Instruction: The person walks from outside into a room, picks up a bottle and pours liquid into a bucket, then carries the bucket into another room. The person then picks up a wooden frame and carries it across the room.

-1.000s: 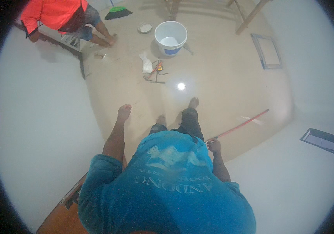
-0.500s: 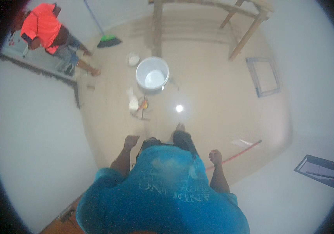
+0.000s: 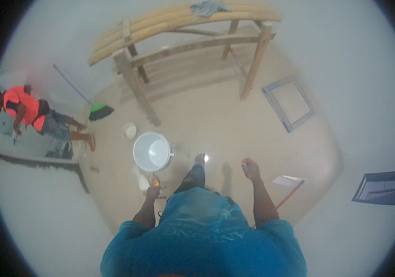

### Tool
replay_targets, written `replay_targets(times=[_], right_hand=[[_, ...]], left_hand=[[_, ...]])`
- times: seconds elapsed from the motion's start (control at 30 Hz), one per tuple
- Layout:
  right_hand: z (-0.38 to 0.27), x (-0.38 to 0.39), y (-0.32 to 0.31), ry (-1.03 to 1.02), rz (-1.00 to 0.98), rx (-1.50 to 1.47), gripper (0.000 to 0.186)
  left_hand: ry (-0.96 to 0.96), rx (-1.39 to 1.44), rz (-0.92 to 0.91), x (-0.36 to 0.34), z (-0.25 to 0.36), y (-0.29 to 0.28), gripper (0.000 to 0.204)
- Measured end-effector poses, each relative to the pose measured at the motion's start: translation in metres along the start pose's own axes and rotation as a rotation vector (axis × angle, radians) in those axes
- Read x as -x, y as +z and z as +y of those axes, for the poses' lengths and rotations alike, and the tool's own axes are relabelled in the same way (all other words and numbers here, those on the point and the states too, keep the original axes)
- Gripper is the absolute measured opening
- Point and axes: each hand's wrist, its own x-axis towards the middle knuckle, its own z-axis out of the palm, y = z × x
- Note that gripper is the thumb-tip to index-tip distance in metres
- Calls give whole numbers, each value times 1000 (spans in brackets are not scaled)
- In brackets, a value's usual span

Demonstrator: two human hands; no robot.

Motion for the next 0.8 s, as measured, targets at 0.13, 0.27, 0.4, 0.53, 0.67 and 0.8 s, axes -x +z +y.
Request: replay_targets(times=[0.13, 0.27, 0.4, 0.53, 0.67, 0.8], right_hand=[[11, -2, -18, 127, -32, -51, 14], [71, 23, -35, 590, 113, -401, 16], [132, 48, -27, 859, 239, -646, 16], [179, 33, -20, 596, 91, -383, 39], [211, -44, -45, 439, 102, -125, 31], [193, -136, -117, 642, 21, -417, 27]], left_hand=[[507, -431, 215, -111, 141, -12, 42], [849, -526, 461, -156, 412, -67, 49], [1060, -91, 629, -177, 656, -124, 54], [1117, -83, 820, -204, 813, -143, 73], [921, -268, 954, -257, 908, -149, 90], [929, -484, 743, -319, 945, -165, 90]])
